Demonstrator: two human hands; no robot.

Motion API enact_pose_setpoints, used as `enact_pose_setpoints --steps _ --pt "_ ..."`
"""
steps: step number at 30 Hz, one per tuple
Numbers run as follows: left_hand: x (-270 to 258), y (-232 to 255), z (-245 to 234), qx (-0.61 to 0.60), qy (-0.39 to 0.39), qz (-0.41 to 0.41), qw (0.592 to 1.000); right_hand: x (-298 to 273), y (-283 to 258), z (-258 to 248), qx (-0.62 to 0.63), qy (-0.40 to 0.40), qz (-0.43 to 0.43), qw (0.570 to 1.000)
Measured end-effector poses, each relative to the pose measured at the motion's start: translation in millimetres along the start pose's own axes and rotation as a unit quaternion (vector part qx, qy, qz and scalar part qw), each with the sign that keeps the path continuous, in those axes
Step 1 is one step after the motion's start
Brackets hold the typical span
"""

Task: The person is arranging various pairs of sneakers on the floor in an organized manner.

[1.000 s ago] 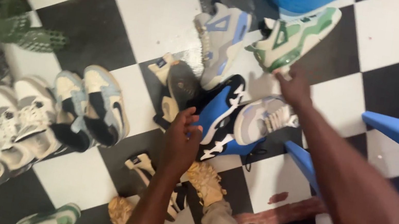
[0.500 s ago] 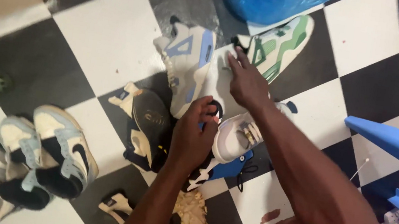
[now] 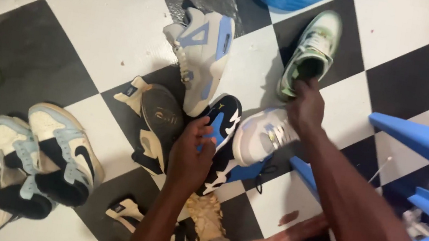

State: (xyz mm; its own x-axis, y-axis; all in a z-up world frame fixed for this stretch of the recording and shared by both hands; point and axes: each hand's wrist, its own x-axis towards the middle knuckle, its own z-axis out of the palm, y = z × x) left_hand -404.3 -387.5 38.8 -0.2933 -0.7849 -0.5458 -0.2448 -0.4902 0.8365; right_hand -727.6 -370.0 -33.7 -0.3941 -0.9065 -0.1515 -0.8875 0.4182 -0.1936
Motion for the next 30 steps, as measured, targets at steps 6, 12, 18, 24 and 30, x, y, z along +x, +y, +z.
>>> enact_pose_setpoints --steps 6,12,18,24,30 --pt "-13.9 29.3 17.8 0.114 0.025 0.028 0.993 -88.9 -87.0 -52.2 0.297 0.065 -0.09 0.948" --pt "-25.2 60.3 -13.4 0.142 0.07 -0.033 0.987 -197.1 -161.4 -30.2 0.61 -0.129 0.34 0.704" --pt "-75.3 -12.5 -91.9 0.05 0.069 -0.123 0.989 -205.6 -268.2 -81.3 0.229 -0.099 -0.291 0.924" --pt "-178.5 -95.7 -119.7 -0.09 0.226 -0.002 0.97 -259.0 -269.0 -55.2 0.397 -0.193 -0.255 0.86" --pt "-252.9 -54.0 -160.7 -0.051 0.348 -0.16 0.922 -288.2 -358.2 -61.1 0.235 -0.444 -0.037 0.864"
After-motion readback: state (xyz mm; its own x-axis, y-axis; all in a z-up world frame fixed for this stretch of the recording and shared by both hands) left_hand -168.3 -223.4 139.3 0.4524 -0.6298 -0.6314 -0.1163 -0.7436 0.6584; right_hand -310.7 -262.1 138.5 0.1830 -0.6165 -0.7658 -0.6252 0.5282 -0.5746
